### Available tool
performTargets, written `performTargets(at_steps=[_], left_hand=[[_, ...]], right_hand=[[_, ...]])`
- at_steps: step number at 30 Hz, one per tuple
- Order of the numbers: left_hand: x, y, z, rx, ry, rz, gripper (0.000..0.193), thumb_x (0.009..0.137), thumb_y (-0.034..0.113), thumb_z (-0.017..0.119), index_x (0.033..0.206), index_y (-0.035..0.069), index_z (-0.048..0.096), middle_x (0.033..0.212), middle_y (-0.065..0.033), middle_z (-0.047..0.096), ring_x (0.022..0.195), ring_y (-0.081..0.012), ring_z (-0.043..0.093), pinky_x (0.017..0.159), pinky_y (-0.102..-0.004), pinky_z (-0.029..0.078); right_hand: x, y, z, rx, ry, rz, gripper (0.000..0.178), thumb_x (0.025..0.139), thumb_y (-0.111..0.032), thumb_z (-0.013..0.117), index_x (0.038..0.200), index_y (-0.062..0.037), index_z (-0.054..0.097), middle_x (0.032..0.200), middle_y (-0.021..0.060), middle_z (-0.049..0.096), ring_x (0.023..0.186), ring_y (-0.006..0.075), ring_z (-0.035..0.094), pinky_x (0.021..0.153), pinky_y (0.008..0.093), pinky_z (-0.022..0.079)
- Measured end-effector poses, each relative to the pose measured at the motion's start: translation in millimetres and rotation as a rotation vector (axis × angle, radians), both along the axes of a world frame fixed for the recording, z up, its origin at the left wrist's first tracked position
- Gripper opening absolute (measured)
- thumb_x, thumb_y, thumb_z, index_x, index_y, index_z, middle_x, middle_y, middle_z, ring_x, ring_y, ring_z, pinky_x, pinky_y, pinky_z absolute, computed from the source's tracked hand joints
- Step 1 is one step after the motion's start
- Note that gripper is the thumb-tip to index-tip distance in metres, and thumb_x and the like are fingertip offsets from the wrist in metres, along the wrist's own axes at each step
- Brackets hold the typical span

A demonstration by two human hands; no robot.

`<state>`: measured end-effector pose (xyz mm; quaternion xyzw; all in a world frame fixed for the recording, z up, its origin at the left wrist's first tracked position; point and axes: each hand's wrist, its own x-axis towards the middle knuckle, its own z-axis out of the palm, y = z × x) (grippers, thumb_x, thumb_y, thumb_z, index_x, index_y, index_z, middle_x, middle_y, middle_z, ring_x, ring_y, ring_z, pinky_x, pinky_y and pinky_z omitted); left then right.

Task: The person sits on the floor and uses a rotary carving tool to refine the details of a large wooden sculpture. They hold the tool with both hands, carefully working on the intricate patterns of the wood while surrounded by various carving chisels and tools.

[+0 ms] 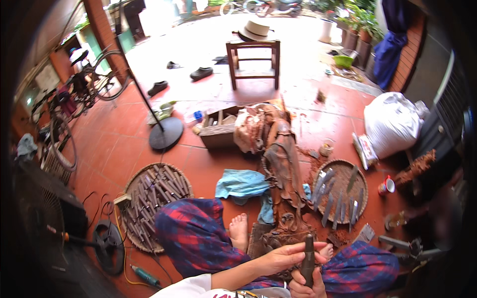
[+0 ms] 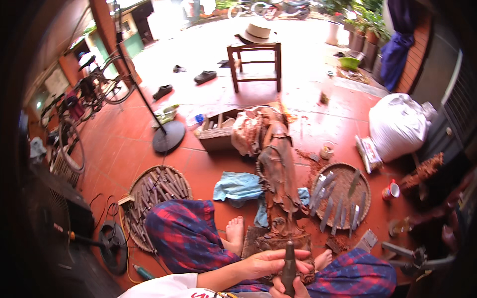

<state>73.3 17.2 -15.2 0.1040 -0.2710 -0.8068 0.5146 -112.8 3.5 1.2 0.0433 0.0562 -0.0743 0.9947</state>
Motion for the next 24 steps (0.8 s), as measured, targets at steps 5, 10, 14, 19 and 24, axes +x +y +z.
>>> performTargets(at_steps=[5, 10, 14, 19, 24], left_hand=[[-26, -3, -21, -0.091, 0.161, 0.061, 0.045, 0.098, 0.033, 0.061, 0.130, 0.002, 0.054, 0.113, -0.0047, 0.065, 0.117, -0.0140, 0.056, 0.101, -0.0291, 0.044], [-9, 18, -25, 0.066, -0.199, 0.222, 0.045, 0.096, 0.032, 0.064, 0.128, 0.002, 0.057, 0.108, -0.0011, 0.067, 0.102, -0.0084, 0.059, 0.096, -0.0267, 0.044], [-2, 1, -3, -0.036, -0.350, 0.319, 0.038, 0.099, 0.016, 0.060, 0.132, -0.003, 0.056, 0.118, -0.0044, 0.067, 0.108, -0.0101, 0.059, 0.097, -0.0261, 0.046], [7, 9, 4, 0.120, -0.530, 0.459, 0.023, 0.096, 0.010, 0.063, 0.111, -0.007, 0.066, 0.106, -0.0144, 0.071, 0.099, -0.0190, 0.067, 0.091, -0.0328, 0.054], [1, 9, 0, 0.134, -0.387, 0.409, 0.021, 0.096, 0.014, 0.065, 0.108, -0.004, 0.068, 0.100, -0.0111, 0.072, 0.094, -0.0152, 0.066, 0.087, -0.0301, 0.053]], right_hand=[[-4, 28, -27, 0.000, -0.005, -0.117, 0.043, 0.091, -0.048, 0.067, 0.086, -0.0122, 0.043, 0.053, -0.0050, 0.039, 0.035, 0.0027, 0.031, 0.032, 0.0157, 0.026], [23, 27, 5, -0.746, 0.768, -0.261, 0.019, 0.098, -0.027, 0.061, 0.101, -0.0097, 0.052, 0.059, 0.0000, 0.045, 0.042, 0.0078, 0.041, 0.038, 0.0188, 0.032], [27, 11, 16, -1.124, 1.015, -0.373, 0.011, 0.094, -0.013, 0.063, 0.093, -0.0049, 0.055, 0.060, 0.0008, 0.051, 0.048, 0.0115, 0.049, 0.043, 0.0271, 0.039], [30, 9, 7, -1.648, 1.178, -0.462, 0.032, 0.082, -0.017, 0.077, 0.103, 0.0009, 0.061, 0.065, 0.0080, 0.059, 0.057, 0.0140, 0.057, 0.055, 0.0323, 0.047], [1, 14, -12, -1.106, 0.783, -0.152, 0.032, 0.094, -0.023, 0.068, 0.113, 0.0002, 0.056, 0.079, 0.0043, 0.067, 0.066, 0.0147, 0.065, 0.060, 0.0304, 0.051]])
